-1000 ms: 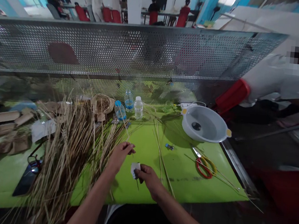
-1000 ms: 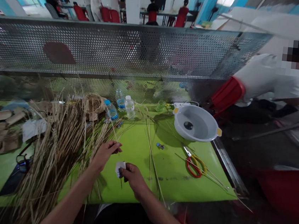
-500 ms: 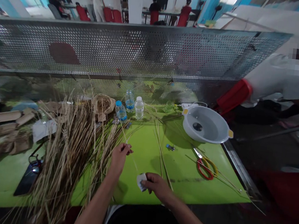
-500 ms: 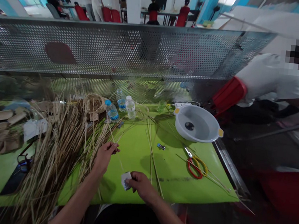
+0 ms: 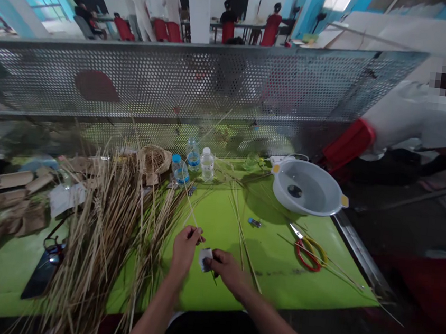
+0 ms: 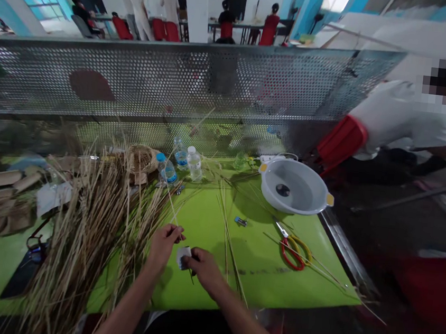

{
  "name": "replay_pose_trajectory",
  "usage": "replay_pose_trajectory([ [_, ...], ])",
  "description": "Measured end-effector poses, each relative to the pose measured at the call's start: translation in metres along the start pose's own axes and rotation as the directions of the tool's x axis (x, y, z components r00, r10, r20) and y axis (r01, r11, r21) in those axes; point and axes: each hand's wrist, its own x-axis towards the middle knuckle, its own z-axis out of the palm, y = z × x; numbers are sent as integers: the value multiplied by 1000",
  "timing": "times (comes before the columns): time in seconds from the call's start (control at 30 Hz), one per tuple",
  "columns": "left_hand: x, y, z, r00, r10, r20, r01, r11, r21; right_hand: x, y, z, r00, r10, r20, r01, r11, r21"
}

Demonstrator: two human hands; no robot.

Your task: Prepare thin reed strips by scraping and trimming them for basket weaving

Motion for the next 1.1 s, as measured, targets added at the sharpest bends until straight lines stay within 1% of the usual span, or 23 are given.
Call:
replay_pose_trajectory([
  [0.07, -3, -3, 2, 1000, 8, -15, -8, 1000, -11, 0, 5, 10, 1000, 8, -8, -8, 1000, 15],
  [0.13, -2, -6, -1, 999, 15, -48, -16, 1000, -23, -2, 12, 13, 1000, 3, -3, -3, 1000, 1],
  [0.23, 5, -7, -14, 993, 19, -118, -24, 999, -40, -11, 29, 5, 997, 2, 79, 5, 996, -89],
  [0.3, 12, -3, -28, 988, 19, -151, -25, 999, -42, -17, 42, -6, 990, 60, 129, -39, 987, -159],
  [0.33, 14, 0, -35, 988, 19, -153, -25, 999, -37, -20, 47, -12, 986, 99, 131, -76, 982, -172],
  [0.4, 14, 8, -47, 992, 23, -127, -26, 1000, -18, -22, 51, -23, 987, 144, 67, -134, 982, -132],
  [0.47, 7, 15, -53, 997, 34, -64, -33, 999, 8, -21, 45, -31, 990, 130, -49, -131, 991, -35],
  [0.57, -12, 19, -48, 999, 46, 20, -46, 999, 26, -15, 22, -32, 979, 79, -186, -65, 994, 82],
  [0.67, -32, 15, -32, 996, 26, 86, -29, 999, 31, -7, -5, -22, 966, 45, -254, -3, 987, 162],
  [0.77, -44, 8, -17, 987, -1, 161, -6, 999, 39, -1, -20, -6, 962, 7, -272, 55, 974, 222],
  [0.83, -47, 3, -12, 982, -16, 187, 8, 999, 45, 1, -22, 4, 965, -7, -264, 78, 962, 262],
  [0.97, -50, -6, -8, 973, -72, 218, 59, 996, 68, 1, -13, 17, 975, -3, -220, 79, 939, 335],
  [1.03, -52, -10, -9, 962, -97, 255, 80, 994, 80, 3, -10, 17, 974, 5, -228, 74, 939, 336],
  [1.1, -57, -13, -11, 953, -111, 282, 88, 992, 91, 7, -10, 10, 955, 34, -295, 62, 948, 311],
])
